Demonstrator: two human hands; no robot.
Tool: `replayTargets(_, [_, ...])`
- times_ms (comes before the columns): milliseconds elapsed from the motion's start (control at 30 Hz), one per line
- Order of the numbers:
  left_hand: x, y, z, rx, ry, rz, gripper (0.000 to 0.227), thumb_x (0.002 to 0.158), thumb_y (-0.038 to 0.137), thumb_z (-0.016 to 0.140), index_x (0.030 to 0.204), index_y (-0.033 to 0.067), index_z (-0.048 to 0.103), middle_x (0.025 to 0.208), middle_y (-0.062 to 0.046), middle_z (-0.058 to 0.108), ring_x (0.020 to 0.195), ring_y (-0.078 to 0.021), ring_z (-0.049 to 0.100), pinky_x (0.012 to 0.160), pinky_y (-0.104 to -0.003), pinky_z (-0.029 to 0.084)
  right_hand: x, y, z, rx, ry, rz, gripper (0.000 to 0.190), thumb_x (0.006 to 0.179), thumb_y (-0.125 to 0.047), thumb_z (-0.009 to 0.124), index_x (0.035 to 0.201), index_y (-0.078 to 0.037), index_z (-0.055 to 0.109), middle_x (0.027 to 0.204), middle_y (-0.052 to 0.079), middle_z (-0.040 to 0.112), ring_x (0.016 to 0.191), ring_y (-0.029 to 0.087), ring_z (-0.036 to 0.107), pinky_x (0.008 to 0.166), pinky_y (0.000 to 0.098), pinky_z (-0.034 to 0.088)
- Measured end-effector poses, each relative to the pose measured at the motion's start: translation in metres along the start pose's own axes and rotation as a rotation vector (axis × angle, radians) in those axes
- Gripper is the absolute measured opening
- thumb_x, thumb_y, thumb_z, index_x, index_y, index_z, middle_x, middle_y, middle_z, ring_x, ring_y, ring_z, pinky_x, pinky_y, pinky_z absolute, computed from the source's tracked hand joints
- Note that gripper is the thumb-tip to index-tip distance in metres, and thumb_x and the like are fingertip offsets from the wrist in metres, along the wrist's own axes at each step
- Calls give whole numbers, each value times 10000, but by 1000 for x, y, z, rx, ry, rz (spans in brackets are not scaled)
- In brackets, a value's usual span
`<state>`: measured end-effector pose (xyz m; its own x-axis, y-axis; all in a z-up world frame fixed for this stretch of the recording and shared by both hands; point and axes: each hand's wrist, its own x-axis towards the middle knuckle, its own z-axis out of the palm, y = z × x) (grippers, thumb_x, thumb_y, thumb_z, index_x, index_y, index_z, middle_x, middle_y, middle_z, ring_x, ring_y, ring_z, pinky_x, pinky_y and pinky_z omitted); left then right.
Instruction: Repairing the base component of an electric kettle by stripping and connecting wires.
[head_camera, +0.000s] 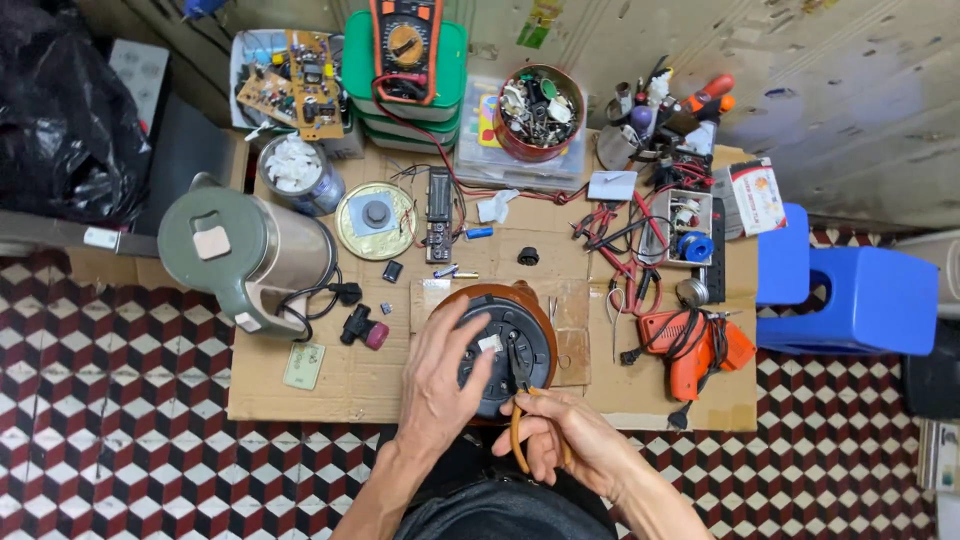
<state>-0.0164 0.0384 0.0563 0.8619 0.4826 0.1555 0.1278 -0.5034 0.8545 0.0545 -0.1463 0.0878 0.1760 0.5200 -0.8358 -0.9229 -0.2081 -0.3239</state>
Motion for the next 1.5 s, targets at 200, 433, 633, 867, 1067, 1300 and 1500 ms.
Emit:
replayTargets(200, [-9, -18, 1, -132, -245, 374, 258, 888, 108, 752, 1135, 53, 699, 1169, -127, 699, 1161, -305, 669, 1073, -466, 504, -7, -1, 9, -30, 123, 0, 307, 1013, -212, 526, 1011, 82, 615, 833, 281, 772, 425, 228, 649, 369, 314, 522])
replayTargets(433, [-1, -25, -13, -228, -421, 489, 402, 885, 88, 751, 1261, -21, 659, 1116, -147, 702, 1110, -309, 672, 1031, -452, 513, -7, -7, 6, -45, 169, 22, 330, 1021, -181, 496, 1007, 123, 625, 812, 288, 770, 391, 217, 633, 342, 298, 508])
replayTargets(633, [1, -24, -14, -223, -490, 461, 499, 883, 84, 735, 1349, -33, 601, 1153, -163, 681, 1127, -317, 646, 1018, -446, 486, -14, -31, 21, -117, 241, 65, 340, 1002, -200, 497, 1002, 110, 638, 760, 293, 770, 342, 210, 597, 297, 289, 455])
replayTargets(867, [3, -22, -13, -233, -533, 417, 540, 876, 98, 739, 1376, -30, 581, 1142, -157, 685, 1110, -302, 651, 1011, -440, 478, -8, -35, 1, -167, 171, 135, 453, 1039, -251, 506, 899, 162, 631, 724, 305, 739, 334, 191, 578, 282, 273, 438])
replayTargets(1067, [6, -20, -16, -227, -550, 410, 557, 864, 118, 760, 1373, -19, 580, 1132, -150, 688, 1103, -300, 650, 1003, -438, 473, -13, -40, 10, -157, 155, 142, 374, 1016, -238, 500, 1017, 114, 625, 722, 314, 737, 338, 203, 589, 279, 274, 433])
replayTargets(1300, [5, -21, -13, -224, -563, 397, 572, 856, 120, 760, 1378, -13, 569, 1122, -152, 684, 1104, -305, 648, 994, -436, 469, -10, -39, 10, -159, 176, 159, 437, 1029, -230, 484, 888, 157, 632, 666, 290, 717, 322, 194, 565, 278, 277, 419])
replayTargets(1500, [6, -19, -16, -220, -587, 358, 568, 872, 107, 746, 1393, -16, 556, 1115, -150, 680, 1102, -299, 648, 992, -433, 470, -9, -44, 20, -151, 207, 231, 589, 1035, -256, 460, 706, 181, 681, 548, 225, 661, 295, 161, 505, 270, 261, 348])
